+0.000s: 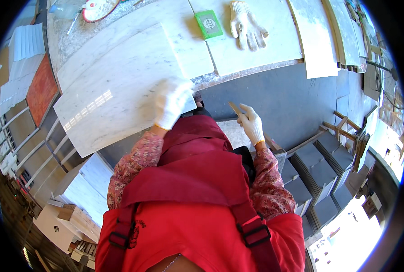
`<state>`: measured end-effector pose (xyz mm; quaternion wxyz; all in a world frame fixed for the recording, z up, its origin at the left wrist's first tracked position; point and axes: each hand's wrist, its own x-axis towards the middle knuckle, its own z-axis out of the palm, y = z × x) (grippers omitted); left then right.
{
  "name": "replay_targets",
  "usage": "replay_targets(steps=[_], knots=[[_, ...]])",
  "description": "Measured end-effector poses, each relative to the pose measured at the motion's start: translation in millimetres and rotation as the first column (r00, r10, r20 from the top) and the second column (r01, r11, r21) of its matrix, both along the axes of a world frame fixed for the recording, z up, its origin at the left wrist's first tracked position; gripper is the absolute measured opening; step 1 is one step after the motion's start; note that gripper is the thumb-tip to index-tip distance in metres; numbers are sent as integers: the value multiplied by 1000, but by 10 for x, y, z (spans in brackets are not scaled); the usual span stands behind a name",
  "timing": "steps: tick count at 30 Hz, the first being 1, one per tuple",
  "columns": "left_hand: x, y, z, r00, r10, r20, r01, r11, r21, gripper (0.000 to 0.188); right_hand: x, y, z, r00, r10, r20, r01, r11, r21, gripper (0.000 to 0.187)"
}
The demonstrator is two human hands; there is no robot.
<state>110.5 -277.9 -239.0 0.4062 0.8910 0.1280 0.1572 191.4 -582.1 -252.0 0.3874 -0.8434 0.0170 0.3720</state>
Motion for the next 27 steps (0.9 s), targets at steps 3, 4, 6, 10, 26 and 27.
replay_targets(steps=[3, 4, 6, 10, 26, 27], knots=[[-190, 334, -203, 986, 87, -145, -9, 883, 469, 53, 86, 29, 15, 999, -36, 0, 36, 999, 31, 41], [-283, 324, -275, 973, 41, -229, 83, 858, 507, 57, 137, 100, 60, 1000, -21, 10, 20, 999, 26, 41], [-419, 177, -320, 882, -34, -471, 367, 678, 637, 68, 231, 308, 223, 1000, 18, 24, -18, 1000, 19, 40], [-481, -357, -372, 842, -399, -364, 525, 763, 377, 56, 308, 843, 477, 985, -4, 170, -19, 991, 129, 39], [-1619, 998, -347, 922, -357, -152, 380, 910, 165, 57, 963, 5088, 537, 568, 203, 798, -287, 957, -40, 20], [-1632, 994, -395, 935, -353, -28, 349, 933, -93, 56, 934, 5200, 559, 526, 239, 816, -258, 959, -114, 27]])
